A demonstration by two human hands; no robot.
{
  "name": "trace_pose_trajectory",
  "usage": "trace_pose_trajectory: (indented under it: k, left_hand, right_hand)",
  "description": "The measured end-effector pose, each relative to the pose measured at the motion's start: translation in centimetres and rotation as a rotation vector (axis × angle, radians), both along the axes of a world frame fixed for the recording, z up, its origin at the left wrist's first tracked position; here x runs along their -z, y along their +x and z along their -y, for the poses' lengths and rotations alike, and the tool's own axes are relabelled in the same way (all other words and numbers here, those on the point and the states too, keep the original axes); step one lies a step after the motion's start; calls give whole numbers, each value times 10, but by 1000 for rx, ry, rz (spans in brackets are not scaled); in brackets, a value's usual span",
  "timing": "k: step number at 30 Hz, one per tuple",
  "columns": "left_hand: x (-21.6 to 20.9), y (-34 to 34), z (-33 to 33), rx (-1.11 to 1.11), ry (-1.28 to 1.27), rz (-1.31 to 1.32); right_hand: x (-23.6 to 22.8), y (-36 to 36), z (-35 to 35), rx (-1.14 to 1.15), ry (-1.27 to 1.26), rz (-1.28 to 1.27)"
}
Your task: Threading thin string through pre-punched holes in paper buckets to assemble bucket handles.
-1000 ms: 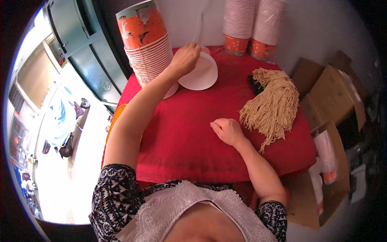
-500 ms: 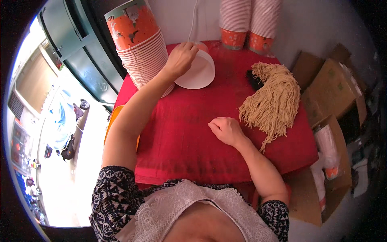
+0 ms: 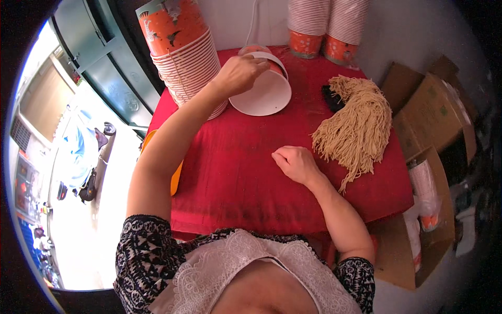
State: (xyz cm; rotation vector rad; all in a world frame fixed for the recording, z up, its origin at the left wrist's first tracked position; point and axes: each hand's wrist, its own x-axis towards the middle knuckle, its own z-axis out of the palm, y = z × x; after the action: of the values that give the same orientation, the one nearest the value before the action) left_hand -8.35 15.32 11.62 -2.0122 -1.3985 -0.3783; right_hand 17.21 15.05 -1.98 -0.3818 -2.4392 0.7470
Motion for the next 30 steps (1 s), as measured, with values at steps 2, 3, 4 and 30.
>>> trace_pose_trajectory:
  k: [2, 3, 4, 30]
  left_hand:
    - [-7, 10, 8, -139, -168, 66]
    - [-9, 10, 10, -140, -168, 65]
    - [-12, 8, 15, -105, -168, 152]
    - [-24, -24, 111, -167, -620, 1257]
  right_hand:
    - [-4, 1, 1, 6, -12, 29]
    - [-5, 1, 1, 14, -26, 60]
    - [-5, 0, 2, 11, -25, 58]
    - [-5, -2, 3, 27, 48, 83]
